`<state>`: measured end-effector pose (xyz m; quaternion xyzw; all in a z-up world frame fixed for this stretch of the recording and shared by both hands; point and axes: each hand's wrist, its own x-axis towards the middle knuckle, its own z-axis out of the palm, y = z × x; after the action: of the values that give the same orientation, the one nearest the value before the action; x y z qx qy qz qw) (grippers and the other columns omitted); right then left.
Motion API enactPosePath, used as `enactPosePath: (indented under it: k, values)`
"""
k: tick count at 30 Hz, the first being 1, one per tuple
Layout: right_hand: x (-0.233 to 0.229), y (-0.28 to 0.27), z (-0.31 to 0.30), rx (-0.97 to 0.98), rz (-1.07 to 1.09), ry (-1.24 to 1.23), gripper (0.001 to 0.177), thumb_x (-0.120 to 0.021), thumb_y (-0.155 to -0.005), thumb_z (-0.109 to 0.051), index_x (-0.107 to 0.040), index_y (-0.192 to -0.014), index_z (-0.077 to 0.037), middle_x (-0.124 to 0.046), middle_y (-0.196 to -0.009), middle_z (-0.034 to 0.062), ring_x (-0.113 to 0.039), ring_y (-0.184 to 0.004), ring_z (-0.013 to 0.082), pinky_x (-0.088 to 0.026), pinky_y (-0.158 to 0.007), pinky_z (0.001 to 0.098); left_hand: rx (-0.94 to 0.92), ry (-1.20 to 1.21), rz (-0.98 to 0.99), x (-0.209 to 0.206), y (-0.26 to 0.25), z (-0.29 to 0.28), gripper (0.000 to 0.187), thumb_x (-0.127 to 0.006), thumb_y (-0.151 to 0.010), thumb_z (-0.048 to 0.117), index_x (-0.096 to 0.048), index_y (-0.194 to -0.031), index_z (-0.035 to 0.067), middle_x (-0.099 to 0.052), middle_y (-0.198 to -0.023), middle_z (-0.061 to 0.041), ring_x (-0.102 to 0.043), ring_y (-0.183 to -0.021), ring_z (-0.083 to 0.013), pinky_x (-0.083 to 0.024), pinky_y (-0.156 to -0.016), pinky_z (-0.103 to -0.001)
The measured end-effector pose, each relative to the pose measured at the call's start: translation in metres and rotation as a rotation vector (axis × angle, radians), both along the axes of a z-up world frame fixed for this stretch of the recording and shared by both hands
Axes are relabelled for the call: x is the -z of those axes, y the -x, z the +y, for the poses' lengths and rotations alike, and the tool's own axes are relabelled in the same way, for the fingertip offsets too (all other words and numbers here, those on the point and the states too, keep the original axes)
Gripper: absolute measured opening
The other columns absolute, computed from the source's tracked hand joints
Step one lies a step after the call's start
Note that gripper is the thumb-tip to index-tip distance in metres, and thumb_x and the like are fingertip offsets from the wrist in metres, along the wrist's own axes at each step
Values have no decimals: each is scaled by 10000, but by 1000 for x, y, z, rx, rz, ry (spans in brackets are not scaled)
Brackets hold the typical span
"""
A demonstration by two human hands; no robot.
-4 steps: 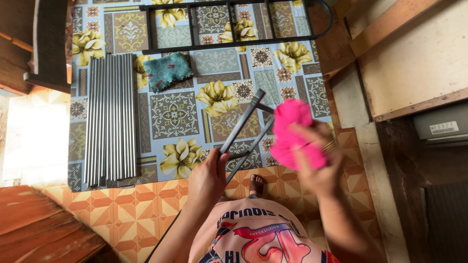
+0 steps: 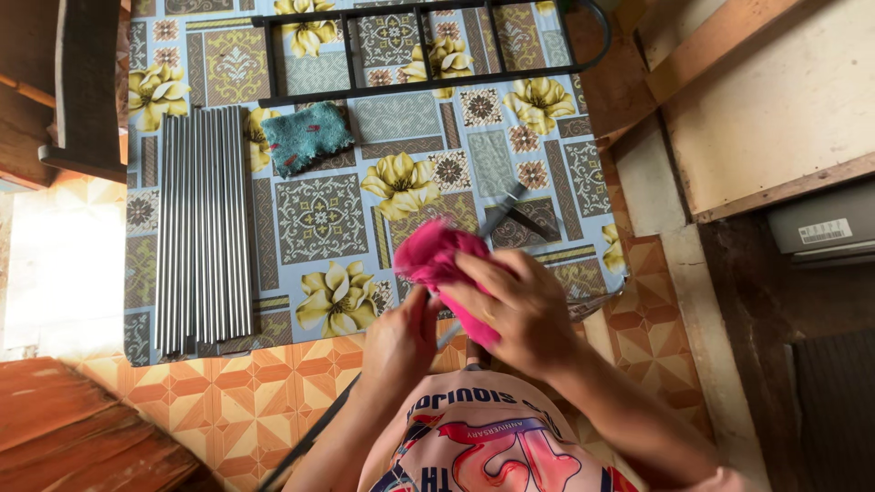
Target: The person wipes a black metal frame with a pink cloth, then switches to a blue cloth to continue cleaning the same frame. They place the cleaned frame on a table alongside another similar frame and then pick up a long metal rod.
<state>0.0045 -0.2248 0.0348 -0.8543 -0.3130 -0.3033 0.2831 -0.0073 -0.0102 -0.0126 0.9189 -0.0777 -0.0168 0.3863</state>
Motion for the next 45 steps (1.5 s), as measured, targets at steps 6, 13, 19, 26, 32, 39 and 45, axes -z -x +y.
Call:
enactPosePath:
  k: [6, 13, 19, 26, 32, 39, 45]
  values:
    - [-12, -69, -96, 620, -91, -48, 295, -689, -840, 95, -773, -1077, -60, -709, -1074, 107, -679, -1054, 314, -568, -941, 389, 18, -39, 49, -29, 19, 13, 276, -574, -985, 351, -680, -1081, 114, -651, -601, -189, -653, -551, -407, -470, -493, -511]
    - [45, 3, -162, 367, 795, -1080, 262, -762, -830, -114, -711, -1081, -60, -717, -1056, 44, -685, -977, 164, -563, -889, 342, 41, 285, -66, -104, 54, 4, 250, -721, -919, 254, -710, -1106, 89, -674, -719, -115, -663, -581, -294, -522, -513, -405]
    - [62, 83, -93, -487, 1244, -1081, 693, -712, -892, -541, -661, -1304, 14, -743, -1121, 117, -702, -944, 196, -579, -809, 342, 165, 132, -189, -90, 46, -31, 322, -727, -922, 203, -717, -1227, 103, -631, -719, -75, -648, -577, -269, -496, -499, -397]
    - [101, 53, -79, 158, 1174, -1182, 391, -563, -1038, -278, -684, -1199, 57, -709, -1120, 128, -661, -996, 207, -522, -892, 349, 352, -163, -388, -22, 28, -85, 530, -609, -984, 241, -541, -1483, 75, -631, -918, -110, -667, -841, -280, -536, -672, -391]
    - [162, 53, -134, -122, 1110, -1159, 323, -477, -1031, -247, -665, -1031, 16, -665, -1190, 108, -611, -1161, 218, -455, -1059, 353, 346, 53, -312, -7, 19, -70, 673, -721, -872, 242, -504, -1485, 68, -667, -1046, -165, -632, -937, -363, -519, -828, -467]
    - [207, 67, -214, -222, 1164, -1394, 288, -575, -1016, -281, -619, -945, -6, -615, -1049, 114, -579, -1008, 247, -464, -954, 380, -105, -645, -379, 15, -29, 15, 585, -583, -919, 492, -576, -1362, 109, -642, -1256, -174, -602, -1142, -330, -470, -925, -530]
    - [221, 63, -238, -180, 1222, -1378, 303, -613, -1011, -307, -611, -930, -15, -619, -1050, 109, -591, -988, 226, -474, -934, 356, -48, -338, 573, 50, -25, 29, 540, -479, -1018, 587, -759, -965, 128, -742, -862, -143, -704, -859, -360, -522, -752, -478]
